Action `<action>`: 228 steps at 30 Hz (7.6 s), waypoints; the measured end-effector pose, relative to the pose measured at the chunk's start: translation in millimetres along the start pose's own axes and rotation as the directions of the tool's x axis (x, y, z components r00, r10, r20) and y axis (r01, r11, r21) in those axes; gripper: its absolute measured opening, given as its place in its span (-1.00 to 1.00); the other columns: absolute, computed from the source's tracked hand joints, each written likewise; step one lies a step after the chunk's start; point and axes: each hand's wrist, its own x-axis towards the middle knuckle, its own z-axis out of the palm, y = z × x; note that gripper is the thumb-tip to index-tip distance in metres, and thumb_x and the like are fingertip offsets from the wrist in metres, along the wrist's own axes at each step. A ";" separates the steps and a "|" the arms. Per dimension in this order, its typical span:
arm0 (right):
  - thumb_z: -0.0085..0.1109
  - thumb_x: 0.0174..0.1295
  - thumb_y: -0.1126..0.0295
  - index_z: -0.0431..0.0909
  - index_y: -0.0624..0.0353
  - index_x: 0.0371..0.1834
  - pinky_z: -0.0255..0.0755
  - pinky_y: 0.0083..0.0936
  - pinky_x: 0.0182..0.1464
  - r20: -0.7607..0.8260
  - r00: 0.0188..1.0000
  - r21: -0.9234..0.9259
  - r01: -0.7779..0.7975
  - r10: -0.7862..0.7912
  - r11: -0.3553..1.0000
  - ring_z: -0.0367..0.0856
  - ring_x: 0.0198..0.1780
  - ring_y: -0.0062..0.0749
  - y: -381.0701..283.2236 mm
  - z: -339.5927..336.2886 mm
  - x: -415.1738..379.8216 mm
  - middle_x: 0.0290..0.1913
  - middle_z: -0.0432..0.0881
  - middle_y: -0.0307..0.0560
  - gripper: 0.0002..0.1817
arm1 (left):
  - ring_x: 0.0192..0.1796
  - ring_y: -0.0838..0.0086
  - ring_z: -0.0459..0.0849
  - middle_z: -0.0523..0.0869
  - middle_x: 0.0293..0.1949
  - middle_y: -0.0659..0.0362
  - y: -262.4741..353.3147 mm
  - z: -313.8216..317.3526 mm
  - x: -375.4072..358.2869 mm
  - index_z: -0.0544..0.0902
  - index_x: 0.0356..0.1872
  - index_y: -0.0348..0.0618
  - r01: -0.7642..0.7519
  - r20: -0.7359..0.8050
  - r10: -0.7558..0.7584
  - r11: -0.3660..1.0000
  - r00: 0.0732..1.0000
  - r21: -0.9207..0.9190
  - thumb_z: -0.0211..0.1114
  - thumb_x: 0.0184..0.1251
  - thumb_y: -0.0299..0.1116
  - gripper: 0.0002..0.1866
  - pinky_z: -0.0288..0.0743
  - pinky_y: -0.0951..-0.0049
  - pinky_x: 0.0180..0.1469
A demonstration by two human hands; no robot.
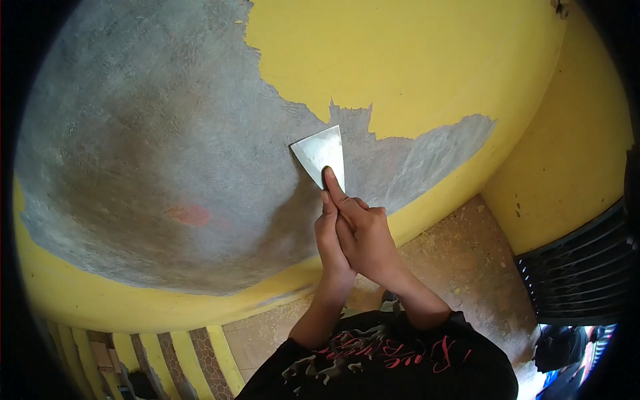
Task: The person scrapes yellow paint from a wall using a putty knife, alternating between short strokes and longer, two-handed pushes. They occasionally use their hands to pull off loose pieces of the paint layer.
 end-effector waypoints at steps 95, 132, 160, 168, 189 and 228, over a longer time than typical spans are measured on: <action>-0.02 0.04 0.62 0.17 0.46 0.37 -0.07 0.15 0.40 0.234 0.950 -0.614 0.308 -0.205 0.726 0.05 0.49 0.12 -16.2 -12.9 29.9 0.45 0.10 0.34 -0.30 | 0.10 0.17 0.59 0.59 0.08 -0.12 -43.1 -5.0 13.7 0.40 0.20 -0.36 -0.435 0.168 0.410 0.742 0.897 0.511 0.13 0.36 -0.37 -0.56 0.46 0.38 0.03; 0.10 -0.04 0.70 0.38 0.42 0.23 0.25 -0.13 0.36 0.176 0.899 -0.534 0.430 -0.401 0.728 0.30 0.38 0.02 -22.8 -25.1 44.5 0.33 0.34 0.24 -0.38 | 0.11 0.44 0.53 0.58 0.03 0.05 -32.8 13.0 1.0 0.40 0.17 -0.36 -0.447 0.163 0.428 0.733 0.889 0.513 0.33 0.24 -0.39 -0.48 0.40 0.47 0.09; 0.18 0.00 0.60 0.36 0.44 0.22 0.30 -0.12 0.33 0.207 0.898 -0.560 0.435 -0.389 0.705 0.33 0.34 0.10 -34.9 -16.6 41.6 0.31 0.33 0.33 -0.39 | 0.07 0.37 0.54 0.56 0.04 0.01 -3.6 -4.2 -9.0 0.36 0.19 -0.36 -0.388 0.210 0.329 0.704 0.920 0.595 0.22 0.28 -0.40 -0.52 0.37 0.43 0.10; 0.05 0.31 0.04 0.05 0.42 0.43 -0.15 0.18 0.41 0.264 0.911 -0.464 0.408 -0.317 0.786 -0.08 0.52 0.13 -38.4 -21.0 38.6 0.48 0.00 0.34 -0.20 | -0.18 0.28 0.53 0.52 -0.23 0.01 2.7 3.8 -3.3 0.44 -0.14 -0.32 -0.549 0.318 0.455 0.593 0.832 0.588 0.21 0.26 -0.36 -0.74 0.36 0.32 -0.15; 0.03 0.33 0.10 -0.14 0.38 0.49 -0.30 0.17 0.42 0.163 0.961 -0.306 0.265 -0.224 0.915 -0.26 0.54 0.19 -42.6 4.1 36.0 0.51 -0.19 0.36 -0.15 | -0.19 0.16 0.53 0.53 -0.23 -0.03 48.2 -13.2 -11.5 0.47 -0.17 -0.29 -0.492 0.381 0.325 0.413 0.866 0.766 0.20 0.24 -0.37 -0.77 0.36 0.26 -0.19; -0.07 0.38 0.10 -0.13 0.33 0.50 -0.43 0.05 0.46 0.167 0.965 -0.079 0.220 -0.204 0.972 -0.34 0.57 0.00 -39.1 -0.1 49.4 0.55 -0.27 0.25 -0.22 | -0.31 0.16 0.66 0.64 -0.40 -0.08 73.1 -8.7 -9.2 0.52 -0.27 -0.39 -0.387 0.302 0.254 0.431 0.919 0.815 0.08 0.34 -0.42 -0.81 0.46 0.30 -0.27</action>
